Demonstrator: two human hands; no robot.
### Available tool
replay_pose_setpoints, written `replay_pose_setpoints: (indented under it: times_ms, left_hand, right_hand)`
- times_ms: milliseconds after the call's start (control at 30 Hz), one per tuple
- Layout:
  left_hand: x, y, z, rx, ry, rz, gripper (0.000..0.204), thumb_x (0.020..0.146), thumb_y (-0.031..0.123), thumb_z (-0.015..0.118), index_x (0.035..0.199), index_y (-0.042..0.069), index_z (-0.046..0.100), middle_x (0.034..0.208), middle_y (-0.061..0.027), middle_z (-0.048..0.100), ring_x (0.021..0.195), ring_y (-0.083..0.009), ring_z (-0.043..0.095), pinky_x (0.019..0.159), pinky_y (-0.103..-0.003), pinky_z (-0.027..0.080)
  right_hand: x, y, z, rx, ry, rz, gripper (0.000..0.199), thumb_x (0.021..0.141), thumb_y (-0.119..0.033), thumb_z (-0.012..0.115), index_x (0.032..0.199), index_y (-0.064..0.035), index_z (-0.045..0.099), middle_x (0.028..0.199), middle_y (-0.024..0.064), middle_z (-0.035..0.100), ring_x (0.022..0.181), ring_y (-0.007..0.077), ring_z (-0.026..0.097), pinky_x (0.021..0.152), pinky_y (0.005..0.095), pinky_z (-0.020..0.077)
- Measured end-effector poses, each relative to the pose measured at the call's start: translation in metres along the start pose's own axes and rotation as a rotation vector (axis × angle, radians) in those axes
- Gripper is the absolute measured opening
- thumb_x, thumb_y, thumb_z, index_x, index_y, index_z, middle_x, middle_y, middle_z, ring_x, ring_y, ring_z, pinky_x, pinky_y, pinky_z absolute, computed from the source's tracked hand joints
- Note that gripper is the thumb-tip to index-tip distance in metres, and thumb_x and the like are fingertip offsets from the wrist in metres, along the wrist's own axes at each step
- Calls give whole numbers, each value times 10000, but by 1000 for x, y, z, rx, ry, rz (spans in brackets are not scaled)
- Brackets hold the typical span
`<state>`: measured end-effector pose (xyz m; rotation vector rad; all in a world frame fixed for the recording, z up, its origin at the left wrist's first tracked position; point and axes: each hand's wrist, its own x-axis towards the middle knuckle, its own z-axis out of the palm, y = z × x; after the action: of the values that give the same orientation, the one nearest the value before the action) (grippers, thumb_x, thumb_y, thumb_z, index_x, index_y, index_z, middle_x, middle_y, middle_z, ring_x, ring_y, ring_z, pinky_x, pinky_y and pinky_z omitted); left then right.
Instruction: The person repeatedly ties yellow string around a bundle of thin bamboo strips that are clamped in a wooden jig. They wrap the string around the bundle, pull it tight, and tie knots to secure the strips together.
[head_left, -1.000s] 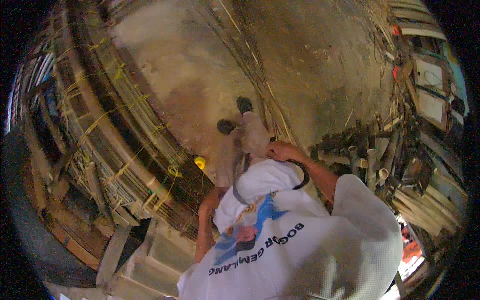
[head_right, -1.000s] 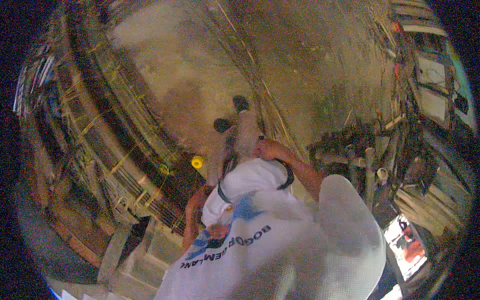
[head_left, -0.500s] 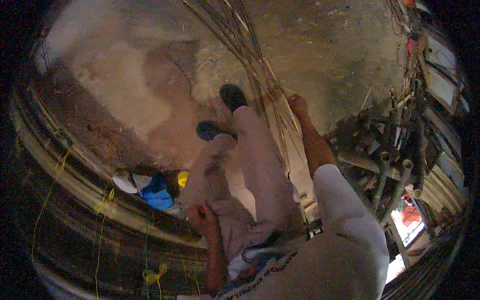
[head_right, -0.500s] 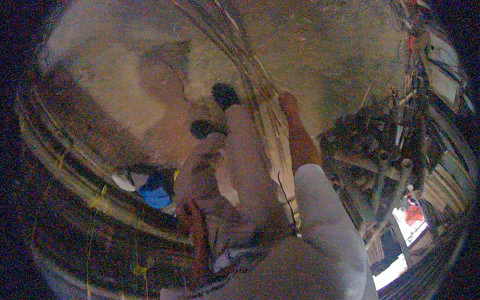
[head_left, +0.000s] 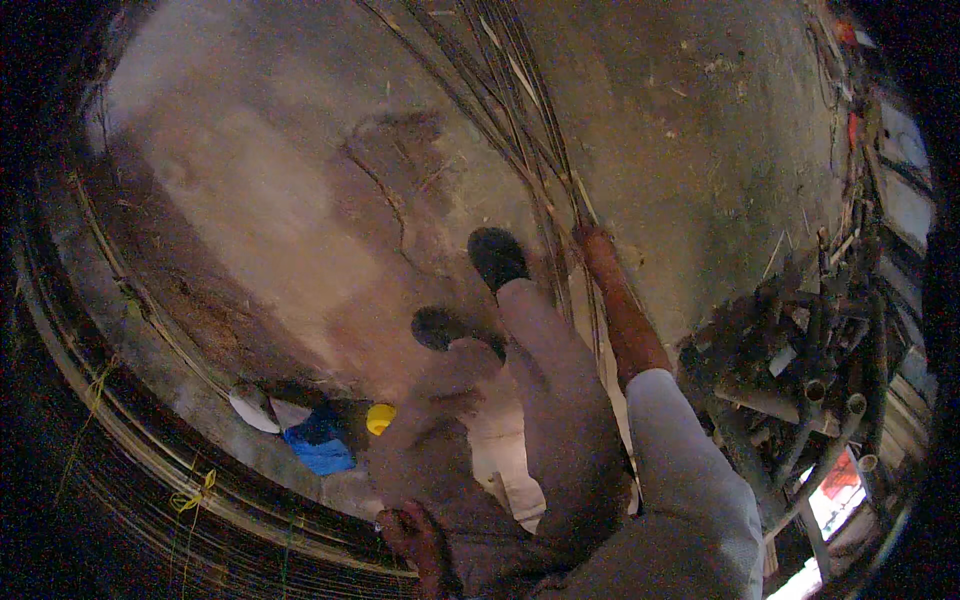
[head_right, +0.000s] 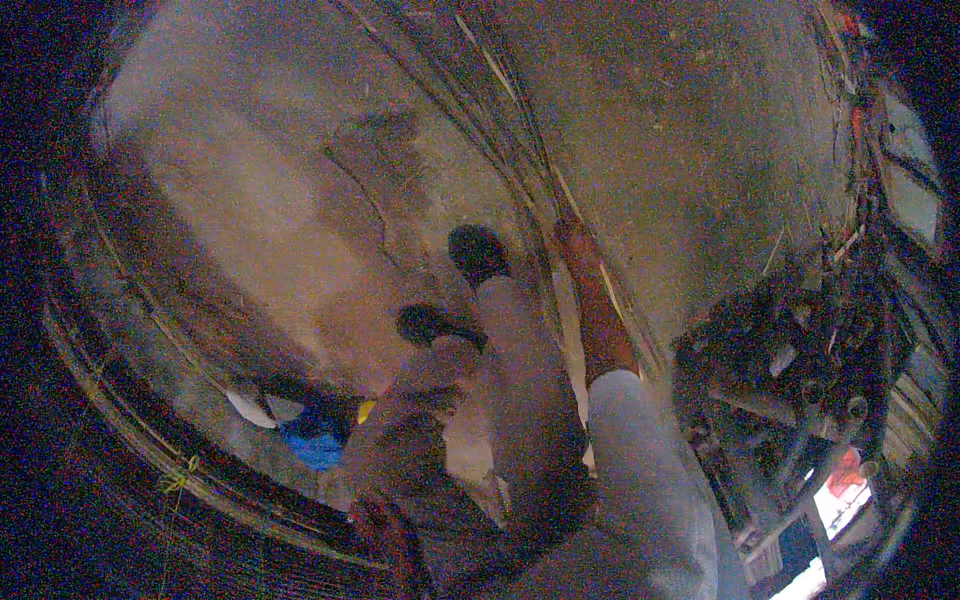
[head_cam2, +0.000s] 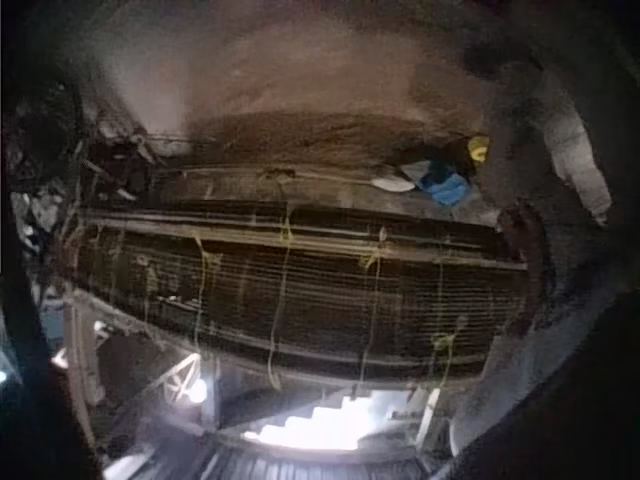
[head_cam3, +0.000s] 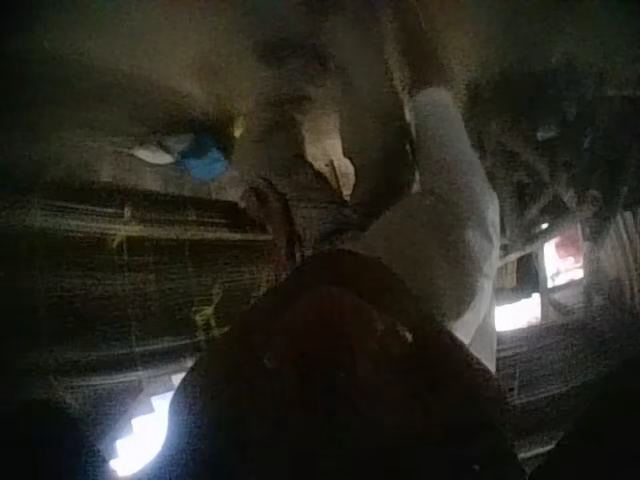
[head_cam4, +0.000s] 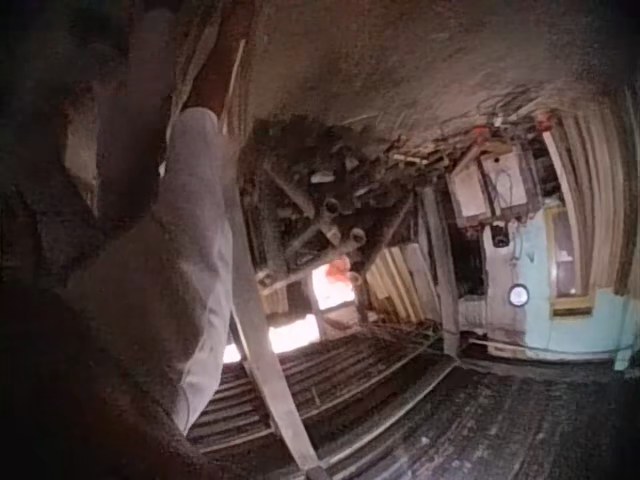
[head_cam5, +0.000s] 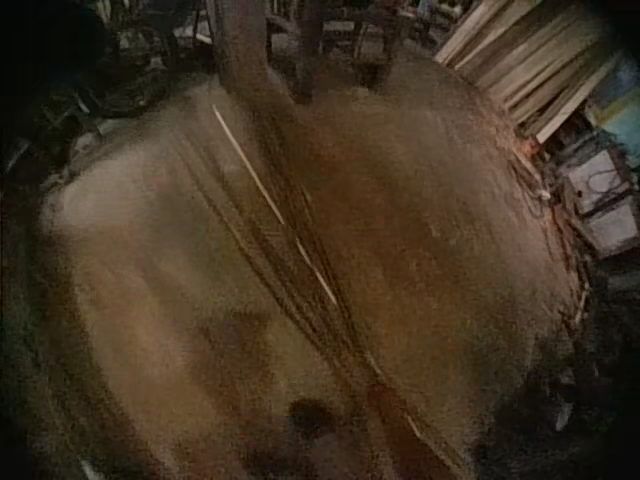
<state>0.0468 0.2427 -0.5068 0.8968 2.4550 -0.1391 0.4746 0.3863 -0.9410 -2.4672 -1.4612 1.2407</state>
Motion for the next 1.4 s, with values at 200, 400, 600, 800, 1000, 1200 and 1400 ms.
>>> replay_pose_setpoints:
  times_ms: [200,400,600,800,1000,1200,1400]
  left_hand:
    - [-4,38,-34,141,-151,83,322,860,303,611,720,15,585,723,-161,575,652,-323,544,623,-433,431]
    - [-44,25,-64,-44,-188,262,350,881,334,551,920,2,654,846,-205,652,797,-375,632,711,-455,495]
    - [-50,-53,-50,-395,-448,328,325,869,297,606,1002,3,647,873,-140,671,814,-256,637,740,-376,503]
    - [-65,-41,-129,-689,-399,473,368,871,328,633,1074,23,653,855,-78,683,786,-196,638,763,-332,508]
    - [-101,-5,-270,-780,-380,404,535,864,423,642,1230,39,575,1136,-155,635,1042,-245,601,895,-348,472]
    - [-125,-2,-282,-1090,27,347,788,811,472,690,1391,28,396,1344,-204,493,1250,-300,469,1041,-376,367]
    - [-180,-9,-339,-1047,388,53,602,827,391,695,1278,23,539,1218,-189,601,1126,-284,574,962,-376,431]
  right_hand:
    - [-94,-17,-64,568,119,252,386,984,-401,374,1074,-54,518,921,161,605,847,288,581,766,423,445]
    - [-272,-190,-214,466,603,-59,295,979,-305,502,950,-11,514,817,96,543,751,170,509,714,339,433]
    - [-431,-298,-322,645,565,-51,266,973,-290,521,948,-26,506,838,51,526,760,131,479,687,294,417]
    - [-457,-451,-415,723,811,-565,256,968,-300,538,933,-50,494,770,-28,409,701,84,387,608,243,357]
    - [-445,-692,-538,1034,708,-1089,199,963,-262,546,982,-66,515,789,-16,481,687,68,439,579,219,378]
    - [-582,-879,-528,1329,-172,-1275,173,962,-266,547,969,-107,478,684,-20,506,522,62,439,432,209,348]
    - [-582,-985,-463,1398,-452,-1100,139,953,-200,547,1025,-130,451,690,-2,490,494,81,409,395,237,323]
